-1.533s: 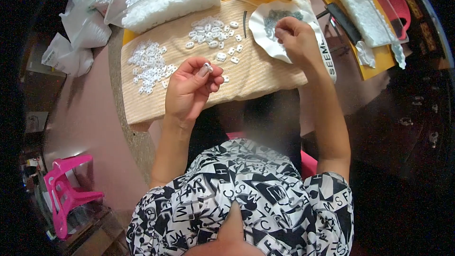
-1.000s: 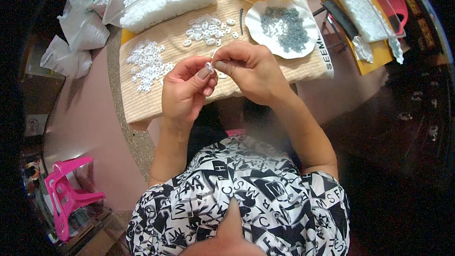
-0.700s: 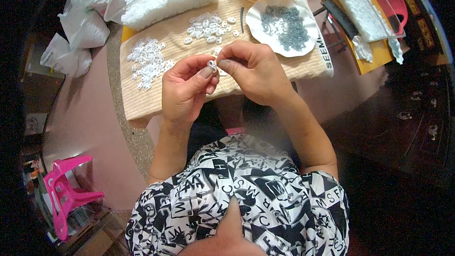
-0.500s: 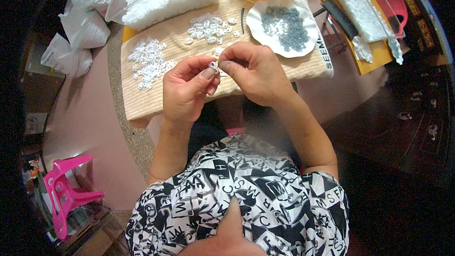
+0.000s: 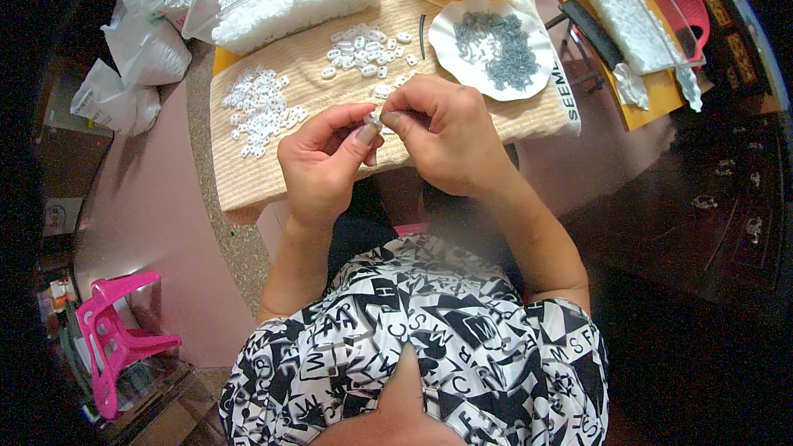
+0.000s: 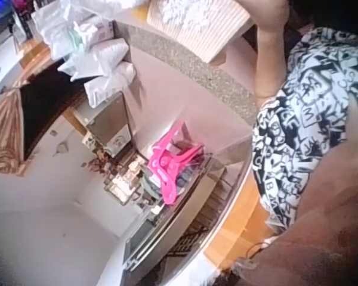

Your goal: Assembling small white plastic parts by inserting metal pins into them.

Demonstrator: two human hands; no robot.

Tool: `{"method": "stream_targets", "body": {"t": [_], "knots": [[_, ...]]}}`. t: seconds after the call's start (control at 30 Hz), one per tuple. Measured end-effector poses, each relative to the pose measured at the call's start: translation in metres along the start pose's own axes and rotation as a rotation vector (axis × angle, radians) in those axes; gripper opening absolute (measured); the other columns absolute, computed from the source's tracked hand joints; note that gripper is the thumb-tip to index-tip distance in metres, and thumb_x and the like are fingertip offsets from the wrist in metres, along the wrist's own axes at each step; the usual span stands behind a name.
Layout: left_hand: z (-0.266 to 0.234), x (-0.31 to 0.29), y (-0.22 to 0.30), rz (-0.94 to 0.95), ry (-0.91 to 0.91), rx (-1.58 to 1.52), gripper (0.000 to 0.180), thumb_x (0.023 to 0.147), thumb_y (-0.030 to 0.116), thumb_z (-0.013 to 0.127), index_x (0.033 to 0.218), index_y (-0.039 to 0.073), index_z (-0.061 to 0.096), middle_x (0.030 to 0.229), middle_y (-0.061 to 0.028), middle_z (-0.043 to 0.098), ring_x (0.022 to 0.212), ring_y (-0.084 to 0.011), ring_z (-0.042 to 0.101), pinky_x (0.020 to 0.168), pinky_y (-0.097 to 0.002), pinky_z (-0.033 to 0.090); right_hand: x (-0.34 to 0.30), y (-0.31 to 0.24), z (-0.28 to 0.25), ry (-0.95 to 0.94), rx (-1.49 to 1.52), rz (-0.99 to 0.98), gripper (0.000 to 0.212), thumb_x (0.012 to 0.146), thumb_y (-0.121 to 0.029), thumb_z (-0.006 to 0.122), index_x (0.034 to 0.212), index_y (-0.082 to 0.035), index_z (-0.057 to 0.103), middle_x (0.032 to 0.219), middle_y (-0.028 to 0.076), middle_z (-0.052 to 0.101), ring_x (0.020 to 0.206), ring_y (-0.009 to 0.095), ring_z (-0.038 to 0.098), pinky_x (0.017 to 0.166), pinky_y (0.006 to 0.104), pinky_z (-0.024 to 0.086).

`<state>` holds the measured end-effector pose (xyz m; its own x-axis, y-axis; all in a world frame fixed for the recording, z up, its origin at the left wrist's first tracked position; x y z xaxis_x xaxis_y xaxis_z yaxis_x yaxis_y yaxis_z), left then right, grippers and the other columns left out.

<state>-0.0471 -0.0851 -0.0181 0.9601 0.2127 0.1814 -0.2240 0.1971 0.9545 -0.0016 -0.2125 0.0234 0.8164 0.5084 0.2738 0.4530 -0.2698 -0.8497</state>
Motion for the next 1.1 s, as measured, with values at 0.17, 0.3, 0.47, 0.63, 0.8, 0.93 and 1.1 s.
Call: {"method": "stream_targets", "body": {"t": [0.17, 0.3, 0.47, 0.63, 0.8, 0.93, 1.1], "knots": [[0.000, -0.002, 0.001, 0.018, -0.030, 0.038, 0.014, 0.078, -0.004, 0.058, 0.092, -0.003, 0.060, 0.081, -0.0057, 0.059, 0.064, -0.0064, 0.054, 0.052, -0.0178, 0.044, 0.000, -0.001, 0.003, -0.009, -0.014, -0.069, 0.003, 0.074, 0.002, 0.058, 0.075, 0.003, 0.056, 0.069, 0.007, 0.055, 0.064, 0.012, 0.050, 0.058, 0.0224, 0.039], [0.001, -0.003, 0.000, 0.059, -0.027, 0.014, 0.013, 0.078, -0.005, 0.057, 0.090, -0.003, 0.060, 0.082, -0.0061, 0.058, 0.065, -0.0068, 0.054, 0.052, -0.0175, 0.044, 0.001, -0.002, 0.005, -0.024, -0.027, -0.056, 0.002, 0.074, 0.003, 0.058, 0.074, 0.003, 0.055, 0.069, 0.007, 0.055, 0.063, 0.012, 0.051, 0.057, 0.0225, 0.040], [0.001, -0.001, -0.009, 0.074, -0.045, 0.011, 0.014, 0.078, -0.004, 0.057, 0.091, -0.003, 0.060, 0.081, -0.0064, 0.059, 0.064, -0.0074, 0.055, 0.052, -0.0179, 0.045, 0.001, 0.001, 0.005, 0.033, -0.051, -0.074, 0.005, 0.071, -0.001, 0.059, 0.070, 0.003, 0.055, 0.064, 0.015, 0.054, 0.059, 0.027, 0.056, 0.054, 0.0316, 0.042], [0.000, 0.004, -0.014, -0.066, 0.007, -0.189, 0.015, 0.079, -0.001, 0.059, 0.093, -0.005, 0.059, 0.077, -0.0085, 0.060, 0.063, -0.0088, 0.055, 0.052, -0.0192, 0.046, 0.003, 0.012, 0.004, 0.012, 0.157, 0.102, 0.007, 0.076, -0.004, 0.059, 0.079, 0.003, 0.059, 0.068, 0.007, 0.058, 0.063, 0.014, 0.054, 0.057, 0.0240, 0.043], [-0.002, 0.007, -0.015, -0.074, -0.007, -0.275, 0.019, 0.078, 0.002, 0.060, 0.096, -0.007, 0.058, 0.075, -0.0099, 0.061, 0.060, -0.0107, 0.055, 0.055, -0.0207, 0.047, 0.004, 0.023, 0.004, -0.071, 0.371, 0.258, 0.015, 0.079, -0.008, 0.061, 0.088, 0.004, 0.062, 0.074, 0.002, 0.060, 0.066, 0.007, 0.052, 0.059, 0.0193, 0.042], [-0.005, 0.009, -0.018, -0.084, 0.004, -0.265, 0.019, 0.078, 0.001, 0.060, 0.095, -0.007, 0.058, 0.074, -0.0098, 0.061, 0.060, -0.0111, 0.055, 0.055, -0.0212, 0.047, 0.004, 0.024, 0.001, -0.035, 0.334, 0.255, 0.016, 0.077, -0.009, 0.063, 0.087, 0.004, 0.062, 0.073, 0.003, 0.060, 0.066, 0.007, 0.052, 0.059, 0.0189, 0.043], [-0.006, 0.009, -0.022, -0.094, -0.005, -0.260, 0.018, 0.078, 0.001, 0.060, 0.094, -0.006, 0.058, 0.074, -0.0095, 0.061, 0.060, -0.0108, 0.055, 0.054, -0.0208, 0.047, 0.008, 0.021, 0.003, -0.014, 0.265, 0.237, 0.013, 0.077, -0.006, 0.062, 0.085, 0.004, 0.061, 0.072, 0.003, 0.060, 0.066, 0.006, 0.052, 0.059, 0.0181, 0.042]]}}
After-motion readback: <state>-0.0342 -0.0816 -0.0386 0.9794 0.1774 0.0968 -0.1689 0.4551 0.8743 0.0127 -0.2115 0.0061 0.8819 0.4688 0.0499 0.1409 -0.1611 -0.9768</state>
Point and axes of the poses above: each hand's wrist, its own x-axis towards the middle knuckle, its own z-axis out of the palm, y = z × x, the point moved 5 cm from there along x, towards the middle knuckle
